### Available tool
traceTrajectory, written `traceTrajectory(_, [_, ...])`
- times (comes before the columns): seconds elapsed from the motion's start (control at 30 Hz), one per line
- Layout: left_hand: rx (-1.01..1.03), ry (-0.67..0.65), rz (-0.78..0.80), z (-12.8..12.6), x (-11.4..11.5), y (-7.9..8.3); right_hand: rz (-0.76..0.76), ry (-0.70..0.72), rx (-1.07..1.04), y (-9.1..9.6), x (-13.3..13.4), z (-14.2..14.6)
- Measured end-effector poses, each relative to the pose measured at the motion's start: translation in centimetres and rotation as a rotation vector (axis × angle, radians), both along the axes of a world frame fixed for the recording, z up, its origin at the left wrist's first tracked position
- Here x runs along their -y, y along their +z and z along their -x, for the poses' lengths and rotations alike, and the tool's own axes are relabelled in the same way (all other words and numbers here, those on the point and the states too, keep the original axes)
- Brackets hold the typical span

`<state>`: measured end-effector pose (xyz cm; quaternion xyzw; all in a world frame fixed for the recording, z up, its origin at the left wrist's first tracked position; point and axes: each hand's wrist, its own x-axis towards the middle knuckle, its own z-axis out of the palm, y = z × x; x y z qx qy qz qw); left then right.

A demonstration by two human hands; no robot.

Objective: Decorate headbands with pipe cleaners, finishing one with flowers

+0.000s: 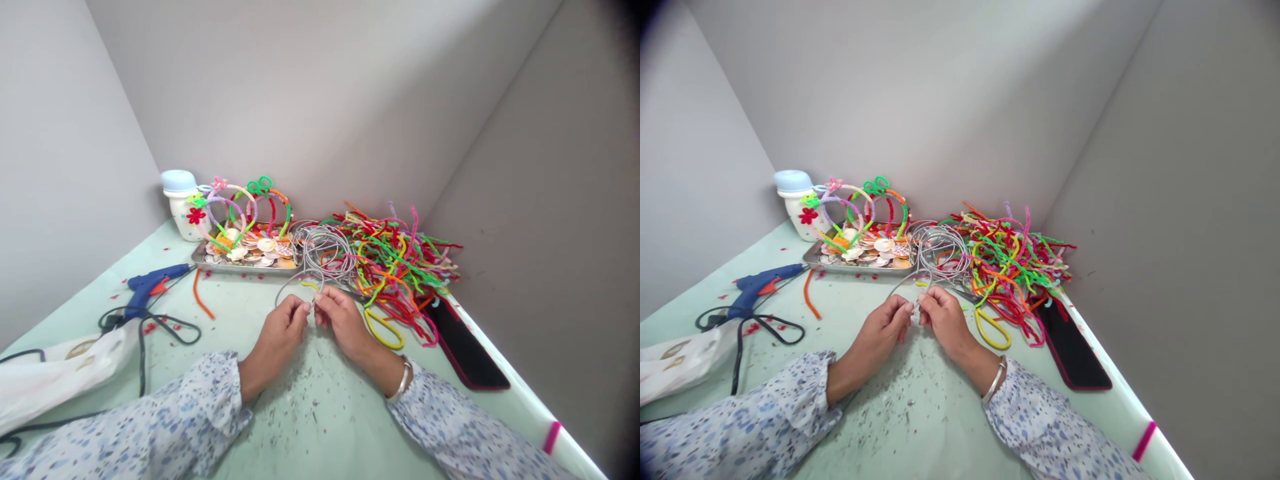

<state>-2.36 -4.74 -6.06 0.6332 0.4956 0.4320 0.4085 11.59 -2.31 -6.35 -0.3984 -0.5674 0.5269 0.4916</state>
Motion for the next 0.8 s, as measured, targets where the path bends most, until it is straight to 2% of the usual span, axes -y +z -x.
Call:
traceTrajectory(0.27, [0.038, -0.006, 0.025, 0.1, 0.0, 0.2, -0.004, -0.003, -0.001, 0.0, 0.0, 0.0])
traceTrajectory(0.6, [-0.148, 0.072, -0.052, -0.1, -0.4, -0.8, 0.002, -0.003, 0.017, -0.1, 0.0, 0.0])
traceTrajectory(0.8, [-0.122, 0.06, -0.06, 0.0, -0.2, -0.5, -0.011, -0.002, 0.024, -0.1, 0.1, 0.0])
